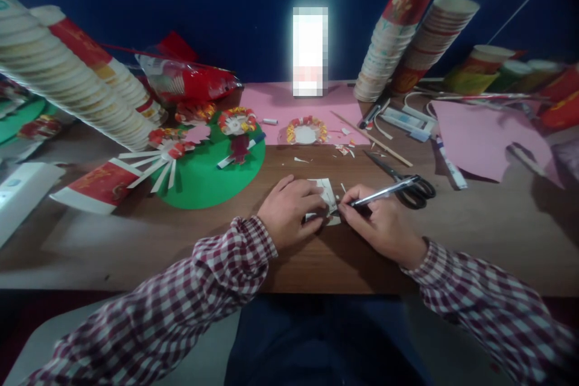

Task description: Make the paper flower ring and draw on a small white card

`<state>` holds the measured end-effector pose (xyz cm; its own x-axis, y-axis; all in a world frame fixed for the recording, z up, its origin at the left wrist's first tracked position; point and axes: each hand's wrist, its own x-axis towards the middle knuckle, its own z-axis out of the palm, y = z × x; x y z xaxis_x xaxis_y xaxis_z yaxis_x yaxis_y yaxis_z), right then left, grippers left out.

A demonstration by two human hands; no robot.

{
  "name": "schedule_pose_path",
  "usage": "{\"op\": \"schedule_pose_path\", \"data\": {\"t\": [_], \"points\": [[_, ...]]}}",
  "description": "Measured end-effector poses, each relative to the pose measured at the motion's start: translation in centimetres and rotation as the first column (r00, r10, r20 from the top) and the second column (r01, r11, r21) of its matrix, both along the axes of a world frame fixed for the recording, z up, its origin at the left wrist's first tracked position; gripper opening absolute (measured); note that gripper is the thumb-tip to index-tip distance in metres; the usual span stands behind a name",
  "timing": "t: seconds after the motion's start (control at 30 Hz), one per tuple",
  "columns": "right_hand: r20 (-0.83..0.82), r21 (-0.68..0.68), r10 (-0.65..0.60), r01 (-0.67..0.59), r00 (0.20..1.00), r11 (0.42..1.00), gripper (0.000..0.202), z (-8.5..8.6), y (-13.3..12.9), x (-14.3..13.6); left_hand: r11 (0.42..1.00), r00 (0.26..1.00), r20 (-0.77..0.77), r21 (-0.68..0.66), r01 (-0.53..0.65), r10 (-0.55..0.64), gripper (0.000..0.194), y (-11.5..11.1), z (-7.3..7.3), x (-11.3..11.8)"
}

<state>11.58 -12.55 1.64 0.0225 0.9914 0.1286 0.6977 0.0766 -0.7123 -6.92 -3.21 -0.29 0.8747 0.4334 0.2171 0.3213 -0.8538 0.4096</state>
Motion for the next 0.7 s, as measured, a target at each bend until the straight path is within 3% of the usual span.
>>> {"op": "schedule_pose_path", "data": {"t": [0.2, 0.7], "points": [[-0.044, -0.038, -0.044, 0.043, 0.998, 0.998, 0.013, 0.16, -0.14, 0.03, 1.0, 1.0, -0.005, -0.001, 0.0, 0.0, 0.014, 0.01, -0.03, -0.06], [-0.009, -0.036, -0.023, 0.022, 1.0, 0.999, 0.011, 0.13, -0.06, -0.03, 1.0, 1.0, -0.008, 0.001, -0.007, 0.007, 0.014, -0.01, -0.04, -0.13]]}}
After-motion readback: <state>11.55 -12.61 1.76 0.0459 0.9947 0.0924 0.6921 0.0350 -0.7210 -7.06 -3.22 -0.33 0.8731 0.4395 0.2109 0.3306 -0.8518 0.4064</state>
